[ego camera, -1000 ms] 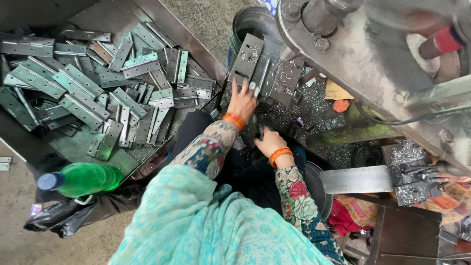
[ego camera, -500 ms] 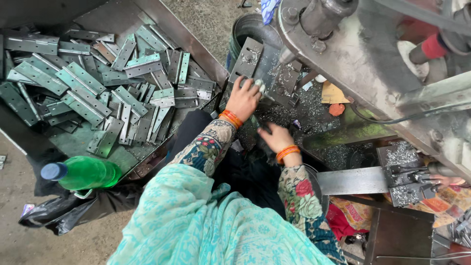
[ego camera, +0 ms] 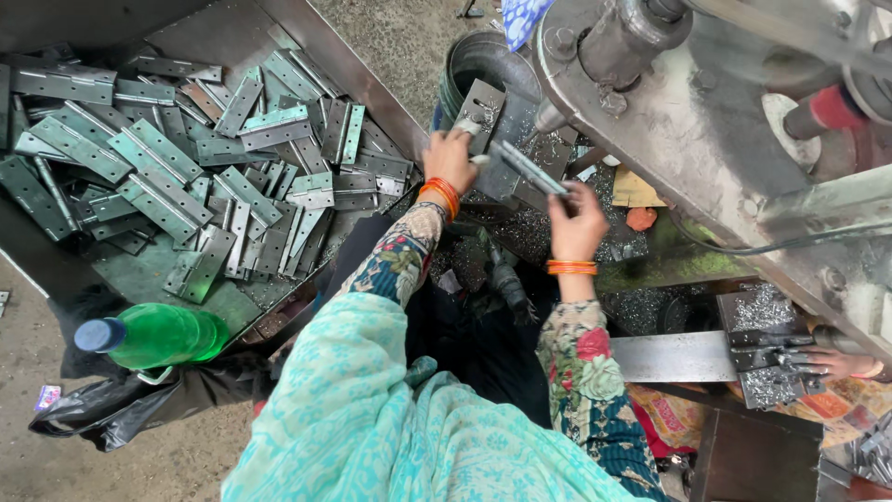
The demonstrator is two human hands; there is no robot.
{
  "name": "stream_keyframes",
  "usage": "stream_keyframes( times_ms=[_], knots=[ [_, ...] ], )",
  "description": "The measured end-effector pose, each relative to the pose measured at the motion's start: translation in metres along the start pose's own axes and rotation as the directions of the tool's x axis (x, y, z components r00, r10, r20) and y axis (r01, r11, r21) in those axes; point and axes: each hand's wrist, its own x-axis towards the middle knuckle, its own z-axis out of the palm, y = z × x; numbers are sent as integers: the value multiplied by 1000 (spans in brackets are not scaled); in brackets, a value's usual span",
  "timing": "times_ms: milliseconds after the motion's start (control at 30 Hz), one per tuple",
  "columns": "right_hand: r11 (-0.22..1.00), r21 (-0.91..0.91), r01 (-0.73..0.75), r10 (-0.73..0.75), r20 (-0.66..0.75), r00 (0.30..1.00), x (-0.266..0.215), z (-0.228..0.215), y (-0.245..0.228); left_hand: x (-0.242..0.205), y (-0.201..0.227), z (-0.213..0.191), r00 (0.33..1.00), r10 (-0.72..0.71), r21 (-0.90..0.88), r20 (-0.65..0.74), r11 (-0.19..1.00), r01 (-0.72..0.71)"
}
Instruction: The person repeatedly places metal brackets into a press machine, activates the press, and removes the processed pieces. They occasionally rearrange the pile of brackets in a metal bin to access more items.
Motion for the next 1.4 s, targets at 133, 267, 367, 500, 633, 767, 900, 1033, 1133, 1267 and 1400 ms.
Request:
stream_keyframes(
  times_ms=[133, 267, 367, 500, 633, 767, 900, 1033, 1133, 1267, 1400],
  knots=[
    [864, -296, 408, -308, 331, 892, -18, 36, -26, -21, -2, -24, 984, 162, 159, -72, 976, -149],
    [868, -190, 460, -345, 436, 831, -23, 60, -36, -62, 13, -38, 945, 311, 154, 98, 934, -324],
    [907, -129, 402, -298, 479, 826, -25, 50, -35, -75, 24, -39, 901, 325, 278, 288, 872, -403],
    [909, -271, 318, -103, 592, 799, -49, 16, -28, -66, 29, -29, 876, 333, 417, 348, 782, -463],
    [846, -503, 179, 207, 617, 759, -99, 10, -23, -45, 24, -14, 868, 338, 396, 363, 787, -472],
    [795, -606, -10, 410, 524, 746, -162, 32, -10, -39, 19, -8, 866, 359, 393, 349, 782, -483],
    [825, -558, -93, 408, 472, 782, -194, 45, 15, -51, 13, -13, 876, 390, 364, 284, 801, -475],
    [850, -524, -44, 363, 524, 771, -171, 39, 18, -57, 17, -17, 887, 364, 424, 284, 782, -457],
    [832, -555, 3, 382, 575, 723, -136, 26, 4, -54, 20, -11, 901, 305, 444, 309, 791, -421],
    [798, -601, 42, 416, 600, 683, -109, 19, -13, -35, 30, 1, 921, 314, 437, 232, 812, -387],
    [787, -617, -27, 441, 532, 723, -147, 35, -7, -23, 26, 7, 910, 305, 447, 279, 798, -405]
  ],
)
